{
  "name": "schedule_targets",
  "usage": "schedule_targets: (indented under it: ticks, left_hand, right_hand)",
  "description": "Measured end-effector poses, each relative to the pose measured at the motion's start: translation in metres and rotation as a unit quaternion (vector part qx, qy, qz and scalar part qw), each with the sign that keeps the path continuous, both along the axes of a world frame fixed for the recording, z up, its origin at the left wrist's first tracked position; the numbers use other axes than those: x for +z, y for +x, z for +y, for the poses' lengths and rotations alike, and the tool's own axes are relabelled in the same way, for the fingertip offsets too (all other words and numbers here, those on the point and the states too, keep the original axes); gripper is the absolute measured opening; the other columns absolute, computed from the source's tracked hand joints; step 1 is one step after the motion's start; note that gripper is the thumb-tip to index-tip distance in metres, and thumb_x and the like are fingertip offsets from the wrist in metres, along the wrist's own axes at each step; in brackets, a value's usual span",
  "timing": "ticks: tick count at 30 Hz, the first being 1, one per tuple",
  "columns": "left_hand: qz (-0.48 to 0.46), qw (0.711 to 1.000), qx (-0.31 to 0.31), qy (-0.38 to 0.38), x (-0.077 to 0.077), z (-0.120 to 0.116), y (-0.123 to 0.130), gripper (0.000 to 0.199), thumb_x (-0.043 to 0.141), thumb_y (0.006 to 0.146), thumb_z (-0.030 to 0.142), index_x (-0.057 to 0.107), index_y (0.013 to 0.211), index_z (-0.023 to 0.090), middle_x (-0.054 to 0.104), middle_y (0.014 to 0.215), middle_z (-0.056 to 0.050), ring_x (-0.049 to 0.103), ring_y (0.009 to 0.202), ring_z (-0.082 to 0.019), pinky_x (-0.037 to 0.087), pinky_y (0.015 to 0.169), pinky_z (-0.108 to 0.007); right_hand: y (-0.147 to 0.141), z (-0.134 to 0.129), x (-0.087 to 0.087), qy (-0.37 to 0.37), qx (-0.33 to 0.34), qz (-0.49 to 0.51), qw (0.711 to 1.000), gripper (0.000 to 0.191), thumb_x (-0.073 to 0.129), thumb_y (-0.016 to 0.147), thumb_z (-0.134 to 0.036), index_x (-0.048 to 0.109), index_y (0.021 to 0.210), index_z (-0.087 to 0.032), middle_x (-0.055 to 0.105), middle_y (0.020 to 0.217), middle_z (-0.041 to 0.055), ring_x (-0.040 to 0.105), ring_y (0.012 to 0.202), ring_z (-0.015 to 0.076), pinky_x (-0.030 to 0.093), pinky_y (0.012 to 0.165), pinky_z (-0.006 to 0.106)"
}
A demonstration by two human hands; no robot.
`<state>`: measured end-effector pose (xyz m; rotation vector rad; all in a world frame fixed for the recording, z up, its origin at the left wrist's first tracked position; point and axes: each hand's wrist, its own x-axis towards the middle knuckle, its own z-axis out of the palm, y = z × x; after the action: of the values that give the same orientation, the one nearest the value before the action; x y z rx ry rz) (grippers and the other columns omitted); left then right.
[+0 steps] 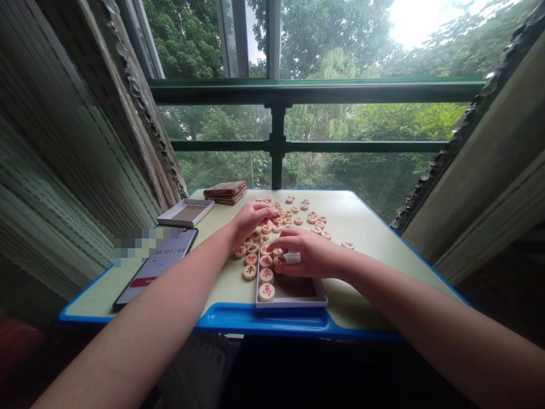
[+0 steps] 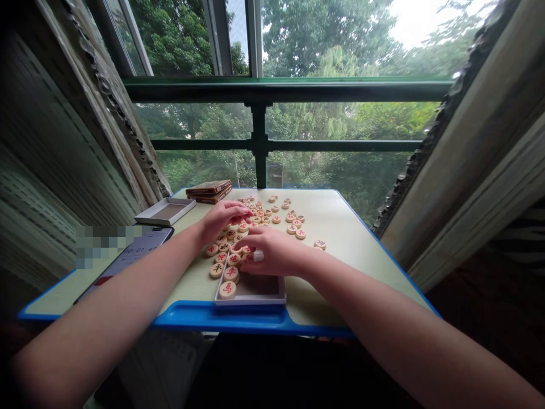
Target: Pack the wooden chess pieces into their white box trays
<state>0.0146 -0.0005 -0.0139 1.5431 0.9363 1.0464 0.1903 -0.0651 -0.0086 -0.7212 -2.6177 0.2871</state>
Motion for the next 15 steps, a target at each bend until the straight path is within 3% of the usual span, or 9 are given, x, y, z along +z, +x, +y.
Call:
schedule_targets:
  ticks: [7,15]
  left_hand:
    - [-0.015,1.000,0.000,-0.006,0.0025,-0.0029,0.0015,0.021,0.065,0.061,0.032,0.069,0.066,0.012,0.064,0.057,-0.005,0.045,0.055,-0.010,0.032,0.052,-0.024]
    - [-0.004,1.000,0.010,0.020,-0.0002,0.0019,-0.0023,0.018,0.063,0.061,0.030,0.068,0.063,0.013,0.065,0.057,-0.005,0.045,0.052,-0.010,0.032,0.051,-0.024]
  right_hand:
    - [-0.0007,-0.0022,0.0007,-0.012,0.034,-0.009,0.999,0.021,0.059,0.081,-0.028,0.070,0.097,-0.020,0.056,0.082,0.0052,0.052,0.077,0.0151,0.045,0.074,0.029]
    - [0.0020,0.0003,0.0033,0.005,-0.003,-0.013,1.000,0.015,0.065,0.075,-0.028,0.069,0.084,-0.017,0.055,0.076,0.0034,0.050,0.067,0.0122,0.042,0.063,0.025]
